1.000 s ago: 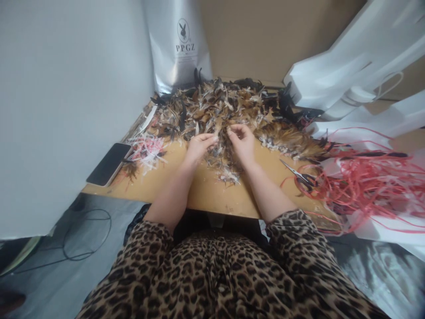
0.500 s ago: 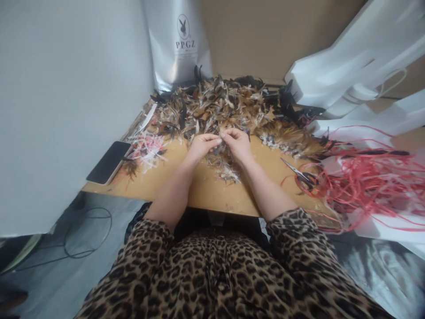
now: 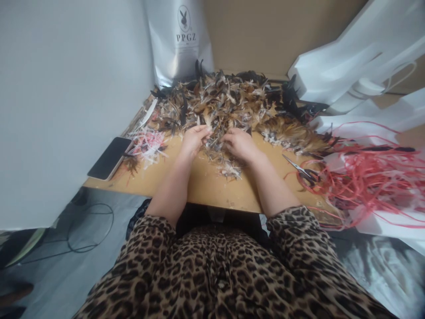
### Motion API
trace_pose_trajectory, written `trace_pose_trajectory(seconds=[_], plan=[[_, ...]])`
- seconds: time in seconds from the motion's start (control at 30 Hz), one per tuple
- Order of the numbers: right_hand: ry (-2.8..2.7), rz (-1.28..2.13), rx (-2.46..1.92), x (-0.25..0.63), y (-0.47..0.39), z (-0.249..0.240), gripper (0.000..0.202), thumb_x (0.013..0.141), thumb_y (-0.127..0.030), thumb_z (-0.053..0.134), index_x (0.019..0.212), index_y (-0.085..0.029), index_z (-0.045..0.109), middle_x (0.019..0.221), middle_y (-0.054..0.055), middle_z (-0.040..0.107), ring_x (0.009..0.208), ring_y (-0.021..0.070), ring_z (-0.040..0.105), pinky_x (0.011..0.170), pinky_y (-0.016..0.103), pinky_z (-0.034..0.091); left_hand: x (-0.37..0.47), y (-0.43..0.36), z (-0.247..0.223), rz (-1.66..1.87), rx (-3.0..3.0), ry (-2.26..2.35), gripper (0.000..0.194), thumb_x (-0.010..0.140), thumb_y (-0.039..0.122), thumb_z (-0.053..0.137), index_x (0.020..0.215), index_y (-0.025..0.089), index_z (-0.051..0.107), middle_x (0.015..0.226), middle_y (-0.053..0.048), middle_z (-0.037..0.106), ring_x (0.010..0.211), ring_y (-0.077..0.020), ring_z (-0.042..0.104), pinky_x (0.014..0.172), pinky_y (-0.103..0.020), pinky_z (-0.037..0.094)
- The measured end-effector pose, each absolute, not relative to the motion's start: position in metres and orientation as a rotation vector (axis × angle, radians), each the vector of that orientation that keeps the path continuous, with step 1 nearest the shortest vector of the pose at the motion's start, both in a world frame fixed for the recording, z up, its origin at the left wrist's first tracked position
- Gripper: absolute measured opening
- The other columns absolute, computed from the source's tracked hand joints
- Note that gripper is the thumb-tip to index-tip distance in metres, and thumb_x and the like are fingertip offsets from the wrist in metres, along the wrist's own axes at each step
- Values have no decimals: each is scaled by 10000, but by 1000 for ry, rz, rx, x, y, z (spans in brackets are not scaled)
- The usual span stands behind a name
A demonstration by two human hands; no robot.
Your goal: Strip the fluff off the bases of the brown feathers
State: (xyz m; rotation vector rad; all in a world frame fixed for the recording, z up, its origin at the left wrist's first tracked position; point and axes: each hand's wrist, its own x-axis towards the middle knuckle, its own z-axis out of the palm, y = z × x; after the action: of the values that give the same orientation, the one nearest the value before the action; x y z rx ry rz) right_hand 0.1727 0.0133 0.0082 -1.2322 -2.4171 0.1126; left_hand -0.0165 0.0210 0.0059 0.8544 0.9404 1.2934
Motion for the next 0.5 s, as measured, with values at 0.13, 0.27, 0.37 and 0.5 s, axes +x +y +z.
trace_pose_trajectory(seconds=[0.13,0.27,0.37,0.5], plan=[[-2570,-55,-1286,162,8,6,258,872,-226,468,942,-206,716,915,107,622,879,235,538,764,351,396,-17,21,5,1274,849,953,190,642,220,781,747,119,658,643,-1,636,500,-26,510,461,-138,358],[-2584,-98,-1344,159,9,1,263,871,-217,454,876,-170,713,898,124,622,861,237,541,734,345,390,-16,21,5,1270,846,945,180,646,199,774,751,117,652,637,0,635,496,-27,512,449,-137,348],[-2460,8,-1365,165,13,0,209,823,-205,499,842,-175,705,910,111,629,868,233,553,732,335,398,-16,20,7,1265,848,939,164,656,180,761,759,113,652,638,-2,641,497,-27,521,451,-133,354],[-2084,361,-1359,172,20,1,111,730,-190,570,759,-163,674,799,59,640,751,178,565,695,298,411,-16,19,9,1245,848,960,168,656,165,757,775,117,649,648,5,646,501,-24,532,451,-129,360]])
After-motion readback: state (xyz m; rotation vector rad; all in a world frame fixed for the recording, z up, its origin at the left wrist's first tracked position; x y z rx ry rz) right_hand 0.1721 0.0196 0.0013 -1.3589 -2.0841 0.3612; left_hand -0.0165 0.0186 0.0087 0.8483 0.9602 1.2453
